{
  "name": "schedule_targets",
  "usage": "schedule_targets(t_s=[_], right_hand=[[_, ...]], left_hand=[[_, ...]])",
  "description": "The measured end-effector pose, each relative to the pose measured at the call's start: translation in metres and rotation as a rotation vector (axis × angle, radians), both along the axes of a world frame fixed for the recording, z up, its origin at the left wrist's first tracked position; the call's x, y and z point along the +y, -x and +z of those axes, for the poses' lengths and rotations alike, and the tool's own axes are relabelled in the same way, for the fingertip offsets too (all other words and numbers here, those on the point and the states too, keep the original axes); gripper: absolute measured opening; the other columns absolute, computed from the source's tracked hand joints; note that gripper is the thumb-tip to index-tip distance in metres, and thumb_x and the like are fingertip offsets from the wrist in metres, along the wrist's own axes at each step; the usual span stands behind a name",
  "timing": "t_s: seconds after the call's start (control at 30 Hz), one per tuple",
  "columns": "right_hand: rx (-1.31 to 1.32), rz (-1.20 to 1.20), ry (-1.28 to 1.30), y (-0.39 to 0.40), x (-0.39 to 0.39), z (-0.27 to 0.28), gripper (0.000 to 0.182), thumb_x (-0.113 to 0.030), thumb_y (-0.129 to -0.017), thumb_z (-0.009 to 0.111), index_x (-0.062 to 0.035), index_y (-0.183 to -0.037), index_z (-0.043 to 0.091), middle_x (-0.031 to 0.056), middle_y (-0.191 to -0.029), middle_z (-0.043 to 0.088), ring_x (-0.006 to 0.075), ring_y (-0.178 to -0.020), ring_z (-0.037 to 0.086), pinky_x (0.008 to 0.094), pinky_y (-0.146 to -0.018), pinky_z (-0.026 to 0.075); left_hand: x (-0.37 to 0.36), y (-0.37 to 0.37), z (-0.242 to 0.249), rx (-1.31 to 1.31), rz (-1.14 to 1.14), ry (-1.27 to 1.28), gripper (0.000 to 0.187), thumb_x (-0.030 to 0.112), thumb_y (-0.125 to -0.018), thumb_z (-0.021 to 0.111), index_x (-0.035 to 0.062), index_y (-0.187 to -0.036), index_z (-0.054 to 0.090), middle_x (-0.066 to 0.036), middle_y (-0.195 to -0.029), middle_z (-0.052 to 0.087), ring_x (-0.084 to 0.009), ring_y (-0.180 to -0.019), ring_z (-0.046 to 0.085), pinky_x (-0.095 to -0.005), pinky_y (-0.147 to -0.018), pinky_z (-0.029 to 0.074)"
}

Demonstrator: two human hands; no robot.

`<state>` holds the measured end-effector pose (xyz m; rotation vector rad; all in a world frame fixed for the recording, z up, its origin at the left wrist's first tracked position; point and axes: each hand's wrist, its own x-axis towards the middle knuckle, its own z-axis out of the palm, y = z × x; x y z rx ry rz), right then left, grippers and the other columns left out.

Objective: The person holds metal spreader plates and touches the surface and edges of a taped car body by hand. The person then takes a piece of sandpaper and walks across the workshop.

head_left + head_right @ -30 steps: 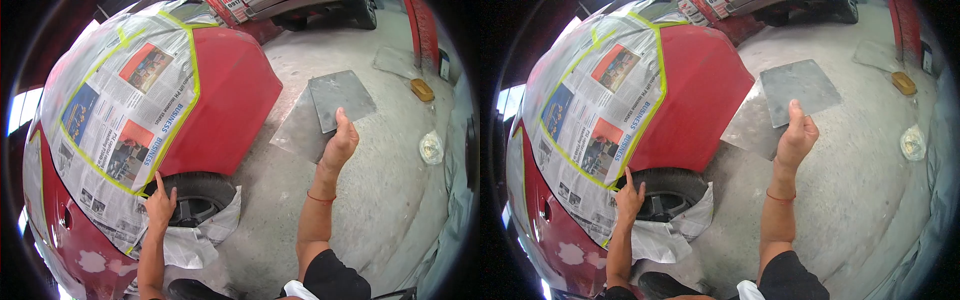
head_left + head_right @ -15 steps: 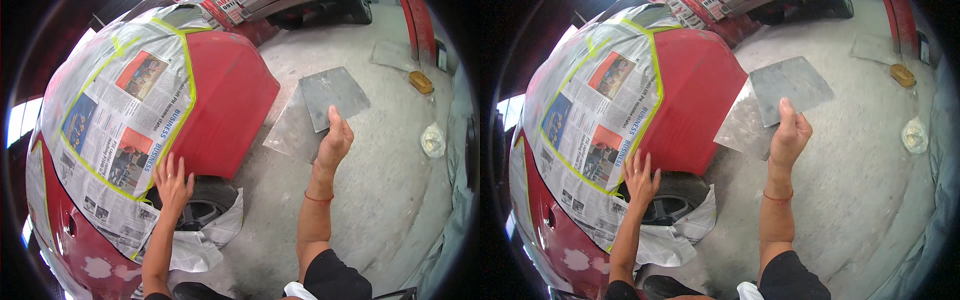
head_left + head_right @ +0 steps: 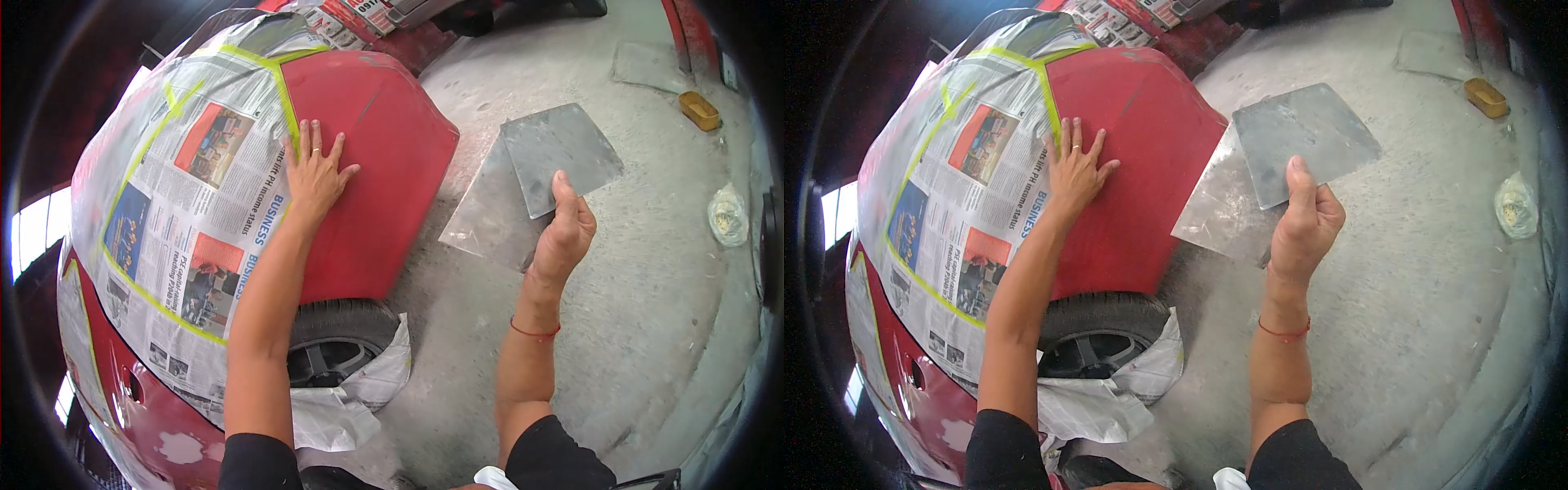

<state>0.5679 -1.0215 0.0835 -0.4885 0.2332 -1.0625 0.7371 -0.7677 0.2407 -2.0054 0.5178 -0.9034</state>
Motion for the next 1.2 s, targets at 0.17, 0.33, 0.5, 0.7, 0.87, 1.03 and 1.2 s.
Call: schedule_targets(t_s=[0.17, 0.33, 0.5, 0.7, 0.87, 1.03, 1.2], right_hand=[[0.019, -0.003, 0.018, -0.008, 0.004, -0.003, 0.045, -0.021, -0.095, 0.065, -0.0113, -0.054, 0.052, -0.0093, -0.055, 0.041, 0.0017, -0.059, 0.033, 0.0223, -0.058, 0.025], [0.048, 0.025, 0.038, -0.011, 0.005, -0.012, 0.043, -0.020, -0.095, 0.064, -0.0094, -0.055, 0.054, -0.0091, -0.055, 0.043, 0.0018, -0.059, 0.034, 0.0233, -0.057, 0.024], [0.072, -0.012, 0.050, -0.001, 0.000, -0.002, 0.044, -0.024, -0.095, 0.063, -0.0096, -0.054, 0.054, -0.0086, -0.053, 0.042, 0.0026, -0.057, 0.035, 0.0243, -0.057, 0.024], [0.084, -0.052, 0.070, 0.010, -0.003, 0.008, 0.046, -0.026, -0.095, 0.063, -0.0117, -0.053, 0.051, -0.0094, -0.051, 0.040, 0.0028, -0.055, 0.032, 0.0249, -0.057, 0.024], [0.078, -0.045, 0.114, 0.011, -0.003, 0.005, 0.046, -0.026, -0.095, 0.063, -0.0131, -0.053, 0.050, -0.0101, -0.051, 0.039, 0.0022, -0.054, 0.031, 0.0236, -0.056, 0.022], [0.026, -0.048, 0.070, 0.011, 0.006, 0.018, 0.045, -0.024, -0.096, 0.062, -0.0151, -0.054, 0.050, -0.0104, -0.052, 0.040, 0.0012, -0.053, 0.030, 0.0239, -0.054, 0.021], [0.036, -0.026, 0.107, 0.012, 0.007, 0.014, 0.045, -0.023, -0.096, 0.062, -0.0143, -0.054, 0.050, -0.0105, -0.052, 0.040, 0.0010, -0.054, 0.031, 0.0234, -0.054, 0.021]], left_hand=[[-0.018, -0.022, -0.003, -0.021, -0.004, -0.027, 0.068, 0.064, -0.093, 0.047, 0.0253, -0.148, 0.047, -0.020, -0.160, 0.027, -0.0364, -0.151, 0.015, -0.0623, -0.118, 0.008], [-0.008, -0.005, -0.003, -0.023, 0.004, -0.051, 0.067, 0.063, -0.092, 0.049, 0.0257, -0.147, 0.049, -0.019, -0.160, 0.028, -0.0357, -0.151, 0.015, -0.0620, -0.119, 0.008], [0.012, 0.013, -0.009, -0.022, -0.054, -0.015, 0.067, 0.063, -0.090, 0.051, 0.0228, -0.144, 0.052, -0.019, -0.159, 0.029, -0.0355, -0.151, 0.016, -0.0617, -0.119, 0.008], [0.029, 0.043, -0.014, 0.037, -0.035, 0.000, 0.068, 0.061, -0.089, 0.055, 0.0188, -0.142, 0.054, -0.021, -0.157, 0.032, -0.0361, -0.150, 0.018, -0.0624, -0.119, 0.007], [0.053, 0.067, -0.028, 0.060, -0.052, 0.018, 0.071, 0.060, -0.087, 0.057, 0.0161, -0.143, 0.053, -0.021, -0.156, 0.033, -0.0363, -0.150, 0.019, -0.0617, -0.119, 0.008], [0.080, 0.095, -0.043, 0.067, 0.000, 0.033, 0.078, 0.059, -0.086, 0.059, 0.0116, -0.146, 0.048, -0.019, -0.157, 0.034, -0.0364, -0.150, 0.020, -0.0607, -0.120, 0.008], [0.118, 0.134, -0.063, 0.110, 0.022, 0.133, 0.086, 0.058, -0.085, 0.062, 0.0022, -0.147, 0.042, -0.013, -0.158, 0.033, -0.0367, -0.149, 0.020, -0.0614, -0.119, 0.008]])
